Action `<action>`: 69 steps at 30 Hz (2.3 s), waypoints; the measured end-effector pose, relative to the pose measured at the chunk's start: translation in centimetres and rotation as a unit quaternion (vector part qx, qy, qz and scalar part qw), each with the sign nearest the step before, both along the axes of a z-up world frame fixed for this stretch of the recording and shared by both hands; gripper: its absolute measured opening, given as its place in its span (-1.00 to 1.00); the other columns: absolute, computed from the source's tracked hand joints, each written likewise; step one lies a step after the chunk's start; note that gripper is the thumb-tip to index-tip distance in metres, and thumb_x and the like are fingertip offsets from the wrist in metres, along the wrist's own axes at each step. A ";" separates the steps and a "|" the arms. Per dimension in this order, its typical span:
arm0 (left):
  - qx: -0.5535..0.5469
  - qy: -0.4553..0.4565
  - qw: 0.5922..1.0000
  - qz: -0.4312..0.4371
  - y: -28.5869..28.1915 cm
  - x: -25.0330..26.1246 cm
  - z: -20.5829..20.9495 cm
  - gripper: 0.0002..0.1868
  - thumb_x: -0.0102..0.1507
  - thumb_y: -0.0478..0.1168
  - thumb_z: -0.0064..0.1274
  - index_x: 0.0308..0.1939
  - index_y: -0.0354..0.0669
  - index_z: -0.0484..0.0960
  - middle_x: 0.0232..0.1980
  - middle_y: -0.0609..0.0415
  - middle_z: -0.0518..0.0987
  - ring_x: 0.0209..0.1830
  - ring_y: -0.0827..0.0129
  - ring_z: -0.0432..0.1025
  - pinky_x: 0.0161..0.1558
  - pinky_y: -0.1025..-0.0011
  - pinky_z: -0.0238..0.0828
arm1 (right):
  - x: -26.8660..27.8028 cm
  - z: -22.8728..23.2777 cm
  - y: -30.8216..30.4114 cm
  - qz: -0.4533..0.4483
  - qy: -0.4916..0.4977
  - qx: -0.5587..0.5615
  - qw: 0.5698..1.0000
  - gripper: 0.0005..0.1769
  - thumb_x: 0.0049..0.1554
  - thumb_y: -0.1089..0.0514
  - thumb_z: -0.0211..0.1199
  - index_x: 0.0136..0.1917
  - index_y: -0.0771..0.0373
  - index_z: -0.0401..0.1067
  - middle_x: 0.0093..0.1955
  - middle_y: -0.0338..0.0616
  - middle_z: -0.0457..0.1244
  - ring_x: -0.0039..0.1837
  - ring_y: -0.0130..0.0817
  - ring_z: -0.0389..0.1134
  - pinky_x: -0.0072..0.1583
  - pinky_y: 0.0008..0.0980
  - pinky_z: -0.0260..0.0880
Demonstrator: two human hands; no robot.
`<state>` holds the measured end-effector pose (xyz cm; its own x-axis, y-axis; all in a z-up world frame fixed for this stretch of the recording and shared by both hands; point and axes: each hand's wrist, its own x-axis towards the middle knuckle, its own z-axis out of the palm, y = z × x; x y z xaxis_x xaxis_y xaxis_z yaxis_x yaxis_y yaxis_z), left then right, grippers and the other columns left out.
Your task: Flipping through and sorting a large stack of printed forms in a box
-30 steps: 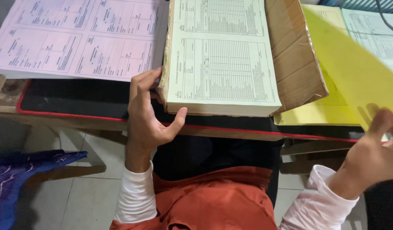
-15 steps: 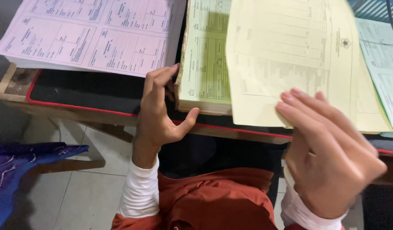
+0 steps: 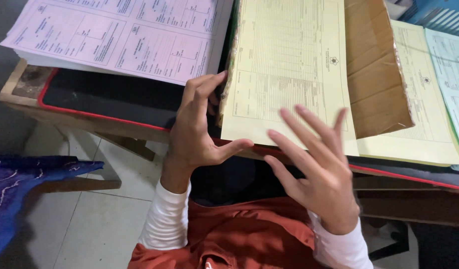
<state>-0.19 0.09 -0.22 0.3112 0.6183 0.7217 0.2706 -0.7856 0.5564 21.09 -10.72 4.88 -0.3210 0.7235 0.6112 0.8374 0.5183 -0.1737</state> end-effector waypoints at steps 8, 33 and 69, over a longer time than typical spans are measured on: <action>0.004 -0.005 1.000 0.004 -0.2 0.1 -0.2 0.16 0.04 0.32 0.45 0.45 -0.27 0.21 0.34 -0.21 0.40 0.36 -0.01 0.36 0.44 0.09 0.40 | 6.3 -2.0 -1.6 -0.195 0.055 0.079 0.976 0.30 0.02 -0.41 0.57 0.73 -0.01 -0.13 0.80 0.13 -0.29 0.84 0.26 -0.27 0.77 0.51 -0.11; 0.194 0.212 0.907 0.308 1.6 -4.1 1.6 -0.55 0.40 -0.55 0.03 0.32 -0.11 0.57 0.23 0.16 0.68 0.21 0.26 0.50 0.22 0.21 0.28 | 5.6 -3.5 1.2 -0.152 0.116 0.184 0.964 -0.25 0.35 -0.07 0.20 0.52 0.57 0.11 0.55 0.48 0.01 0.60 0.43 0.05 0.59 0.37 0.03; 0.199 -0.134 0.930 0.279 0.9 -3.6 3.7 -0.79 0.49 -0.35 -0.18 -0.06 -0.39 0.56 -0.04 -0.22 0.66 -0.01 0.03 0.62 0.33 -0.06 0.50 | 5.1 -3.4 1.5 -0.160 0.106 0.199 0.961 -0.31 0.41 -0.06 0.05 0.51 0.59 0.11 0.53 0.53 0.02 0.57 0.49 0.07 0.54 0.39 0.05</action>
<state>-3.76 0.96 3.51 -0.2019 0.2961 0.9336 0.5914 -0.7230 0.3572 26.21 -9.25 1.51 0.0410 0.4592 0.8874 0.9324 0.3016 -0.1992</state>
